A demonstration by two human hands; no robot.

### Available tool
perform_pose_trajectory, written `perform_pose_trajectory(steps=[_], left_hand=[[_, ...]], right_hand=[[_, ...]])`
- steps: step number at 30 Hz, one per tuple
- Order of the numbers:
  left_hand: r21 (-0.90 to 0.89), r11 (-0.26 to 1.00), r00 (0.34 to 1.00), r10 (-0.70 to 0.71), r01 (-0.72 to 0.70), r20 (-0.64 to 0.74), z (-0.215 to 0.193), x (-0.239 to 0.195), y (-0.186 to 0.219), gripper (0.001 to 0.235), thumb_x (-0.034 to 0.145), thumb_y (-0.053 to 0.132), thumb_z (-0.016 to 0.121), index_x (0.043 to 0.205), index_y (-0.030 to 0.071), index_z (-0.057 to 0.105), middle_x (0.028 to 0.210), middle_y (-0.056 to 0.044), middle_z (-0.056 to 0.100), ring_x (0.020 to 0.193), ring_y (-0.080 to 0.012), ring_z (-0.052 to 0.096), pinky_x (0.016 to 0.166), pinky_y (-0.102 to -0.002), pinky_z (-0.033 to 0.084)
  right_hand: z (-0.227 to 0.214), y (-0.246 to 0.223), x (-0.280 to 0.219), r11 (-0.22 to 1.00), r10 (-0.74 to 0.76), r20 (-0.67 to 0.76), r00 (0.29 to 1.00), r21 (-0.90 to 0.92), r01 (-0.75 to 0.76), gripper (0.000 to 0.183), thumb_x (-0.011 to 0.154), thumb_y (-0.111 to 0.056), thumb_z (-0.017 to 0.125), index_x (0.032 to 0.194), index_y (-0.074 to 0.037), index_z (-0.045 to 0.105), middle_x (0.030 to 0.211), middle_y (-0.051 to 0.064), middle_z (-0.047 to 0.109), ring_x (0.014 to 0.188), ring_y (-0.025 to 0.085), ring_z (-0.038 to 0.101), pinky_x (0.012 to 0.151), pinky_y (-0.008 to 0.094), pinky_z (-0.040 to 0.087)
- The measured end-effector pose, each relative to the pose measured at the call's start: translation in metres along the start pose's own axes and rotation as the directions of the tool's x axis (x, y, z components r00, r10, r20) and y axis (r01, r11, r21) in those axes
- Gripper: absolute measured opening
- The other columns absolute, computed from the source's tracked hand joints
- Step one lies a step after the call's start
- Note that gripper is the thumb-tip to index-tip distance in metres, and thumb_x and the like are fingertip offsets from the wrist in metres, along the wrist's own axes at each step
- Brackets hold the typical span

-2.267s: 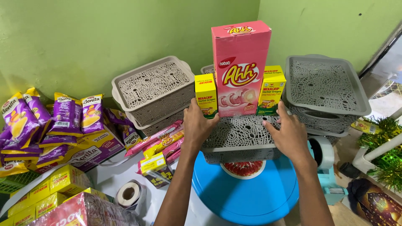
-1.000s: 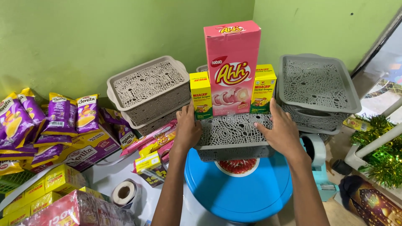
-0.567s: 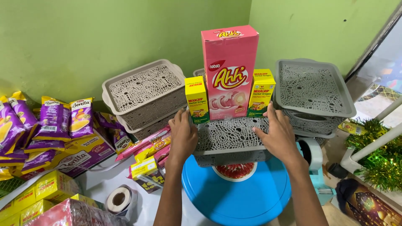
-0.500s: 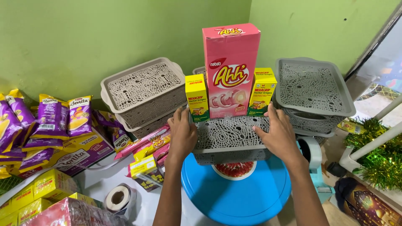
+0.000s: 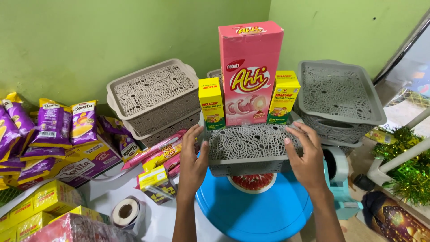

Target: The person arranges a pink Ahhi box and two yellow Mixacup boxes inside a grey plastic basket placed on a blue bucket. They use a tape dispenser to apply tape to the basket and boxes, securing the items in place.

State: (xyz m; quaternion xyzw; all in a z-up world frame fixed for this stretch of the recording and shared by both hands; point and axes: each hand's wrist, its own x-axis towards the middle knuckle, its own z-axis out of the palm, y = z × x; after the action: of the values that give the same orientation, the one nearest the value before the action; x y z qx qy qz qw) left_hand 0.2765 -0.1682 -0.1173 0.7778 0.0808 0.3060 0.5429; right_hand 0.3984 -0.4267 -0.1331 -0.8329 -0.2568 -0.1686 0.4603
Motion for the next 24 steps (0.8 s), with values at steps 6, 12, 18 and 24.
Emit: perform_pose_trajectory(steps=[6,12,18,24], left_hand=[[-0.015,0.999,0.996,0.038,-0.039,-0.077,0.006,-0.003,-0.002,0.035,0.104,0.019,0.051,0.131,0.002,0.064,0.141,-0.023,0.054,0.136,-0.0498,0.050,0.106,-0.059,0.049],[-0.058,0.998,0.941,0.014,-0.035,-0.337,0.007,-0.012,-0.017,0.010,0.091,0.003,0.063,0.094,0.008,0.072,0.117,-0.010,0.070,0.120,-0.0220,0.066,0.091,-0.037,0.063],[-0.096,0.984,0.927,0.107,-0.150,-0.359,0.016,-0.010,-0.019,0.015,0.084,-0.008,0.062,0.080,0.007,0.062,0.111,-0.012,0.068,0.110,-0.0209,0.064,0.097,-0.033,0.054],[-0.019,0.998,0.965,0.059,-0.066,-0.256,0.020,-0.012,-0.014,0.024,0.097,0.021,0.066,0.081,0.014,0.050,0.105,-0.008,0.069,0.108,-0.0211,0.065,0.092,-0.040,0.049]], right_hand=[[-0.005,0.001,-0.002,0.990,-0.106,0.010,0.994,-0.090,0.106,0.024,0.108,-0.022,0.059,0.126,-0.012,0.071,0.129,0.010,0.061,0.134,0.038,0.056,0.117,0.067,0.034],[0.001,0.015,-0.019,0.969,-0.233,-0.121,0.965,-0.114,0.220,0.019,0.102,-0.014,0.066,0.119,-0.011,0.073,0.120,0.006,0.069,0.119,0.027,0.064,0.105,0.047,0.048],[0.009,0.001,-0.017,0.973,-0.205,-0.242,0.948,0.055,0.225,0.015,0.094,0.011,0.066,0.101,-0.002,0.070,0.108,0.014,0.066,0.106,0.027,0.067,0.098,0.039,0.057],[0.024,0.018,-0.020,0.980,-0.188,-0.230,0.955,0.021,0.198,0.019,0.102,-0.008,0.067,0.092,-0.009,0.051,0.107,0.011,0.062,0.108,0.028,0.061,0.096,0.042,0.047]])
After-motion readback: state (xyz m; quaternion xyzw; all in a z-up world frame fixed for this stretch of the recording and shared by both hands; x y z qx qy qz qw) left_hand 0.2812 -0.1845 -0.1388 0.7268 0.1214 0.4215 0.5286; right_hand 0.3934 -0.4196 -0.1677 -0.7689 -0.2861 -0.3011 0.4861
